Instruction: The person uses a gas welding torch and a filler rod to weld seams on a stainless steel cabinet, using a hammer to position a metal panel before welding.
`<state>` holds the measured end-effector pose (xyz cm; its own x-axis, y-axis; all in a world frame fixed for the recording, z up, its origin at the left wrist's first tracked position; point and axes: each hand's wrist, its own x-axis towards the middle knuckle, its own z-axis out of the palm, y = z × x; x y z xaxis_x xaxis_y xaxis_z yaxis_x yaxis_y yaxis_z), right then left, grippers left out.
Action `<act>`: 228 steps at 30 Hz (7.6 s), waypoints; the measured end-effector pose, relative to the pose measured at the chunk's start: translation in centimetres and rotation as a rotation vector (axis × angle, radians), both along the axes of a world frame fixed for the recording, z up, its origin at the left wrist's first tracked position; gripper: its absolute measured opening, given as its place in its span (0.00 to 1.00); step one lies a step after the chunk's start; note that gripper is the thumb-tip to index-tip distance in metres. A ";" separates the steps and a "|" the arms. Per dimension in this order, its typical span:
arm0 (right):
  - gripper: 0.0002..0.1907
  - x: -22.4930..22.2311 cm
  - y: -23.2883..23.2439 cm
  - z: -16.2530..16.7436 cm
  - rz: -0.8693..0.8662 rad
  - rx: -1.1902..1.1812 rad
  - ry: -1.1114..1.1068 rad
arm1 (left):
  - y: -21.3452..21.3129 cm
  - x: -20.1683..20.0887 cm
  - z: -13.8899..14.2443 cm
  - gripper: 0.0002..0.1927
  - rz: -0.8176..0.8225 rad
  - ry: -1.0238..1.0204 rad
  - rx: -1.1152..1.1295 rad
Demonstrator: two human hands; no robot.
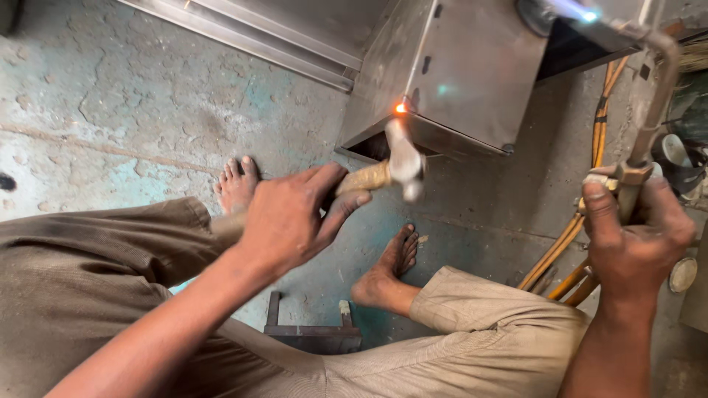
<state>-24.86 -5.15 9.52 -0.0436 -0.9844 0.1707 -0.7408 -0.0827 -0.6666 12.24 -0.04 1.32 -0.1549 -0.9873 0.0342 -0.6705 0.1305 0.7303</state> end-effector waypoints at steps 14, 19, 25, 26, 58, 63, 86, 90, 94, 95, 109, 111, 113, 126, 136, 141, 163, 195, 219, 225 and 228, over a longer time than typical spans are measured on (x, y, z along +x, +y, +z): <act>0.09 -3.5 1.8 1.7 -0.003 -0.127 -0.035 | -3.0 -1.7 0.2 0.26 -0.157 -0.362 -0.430; 0.12 -7.9 1.9 2.9 -0.046 -0.237 0.084 | -2.3 -5.4 3.1 0.27 -0.289 -0.295 -0.490; 0.09 -12.6 1.6 3.4 -0.152 -0.116 -0.284 | -1.9 -9.3 3.2 0.30 -0.380 -0.478 -0.151; 0.09 -12.9 1.8 3.1 -0.169 -0.082 -0.277 | -1.8 -9.4 2.9 0.30 -0.429 -0.483 -0.189; 0.16 -13.4 6.4 -21.6 0.353 -0.256 0.087 | -5.3 -13.6 1.6 0.26 -0.273 -0.648 0.236; 0.15 -11.9 6.9 -21.1 0.162 0.060 -0.231 | -5.3 -14.8 2.4 0.26 -0.206 -0.611 0.186; 0.20 -11.5 6.9 -21.9 0.171 0.102 -0.263 | -3.7 -14.5 1.6 0.19 -0.146 -0.638 0.201; 0.17 -11.6 6.9 -22.0 0.186 0.084 -0.256 | -3.8 -14.9 1.9 0.20 -0.144 -0.616 0.163; 0.17 -11.6 6.9 -22.0 0.189 0.098 -0.265 | -4.0 -15.1 2.1 0.22 -0.139 -0.607 0.164; 0.17 -11.7 6.9 -22.0 0.192 0.100 -0.269 | -4.1 -15.2 2.1 0.22 -0.137 -0.606 0.165; 0.16 -11.8 6.8 -22.1 0.203 0.092 -0.262 | -4.0 -14.9 1.9 0.22 -0.139 -0.609 0.178; 0.16 -11.8 6.8 -22.2 0.207 0.091 -0.260 | -4.1 -15.0 1.9 0.22 -0.146 -0.609 0.187; 0.16 -11.9 6.8 -22.2 0.209 0.079 -0.261 | -4.1 -15.0 1.9 0.22 -0.148 -0.608 0.190; 0.15 -11.8 6.5 -21.8 0.213 0.077 -0.257 | -4.3 -15.1 2.0 0.21 -0.144 -0.582 0.174; 0.16 -12.0 6.4 -22.2 0.230 0.067 -0.233 | -4.3 -15.2 1.9 0.19 -0.138 -0.583 0.150; 0.16 -12.0 6.5 -22.1 0.224 0.068 -0.222 | -4.3 -15.2 1.8 0.19 -0.138 -0.584 0.171; 0.14 -16.8 6.8 -13.4 -0.198 0.072 -0.338 | -6.8 -11.9 3.1 0.26 -0.463 -0.790 0.292; 0.12 8.6 17.4 -7.2 -0.043 0.055 0.631 | -11.5 2.5 -6.7 0.26 -0.502 -0.066 -0.337; 0.10 15.8 -3.2 11.3 0.023 0.816 1.444 | -8.5 1.6 -9.2 0.28 -0.239 0.350 -0.108; 0.10 15.7 -4.3 11.0 0.031 0.807 1.485 | -7.6 1.2 -9.7 0.28 -0.152 0.424 -0.124; 0.12 16.3 -4.3 11.1 0.050 0.858 1.747 | -7.6 1.7 -10.3 0.28 -0.173 0.410 -0.062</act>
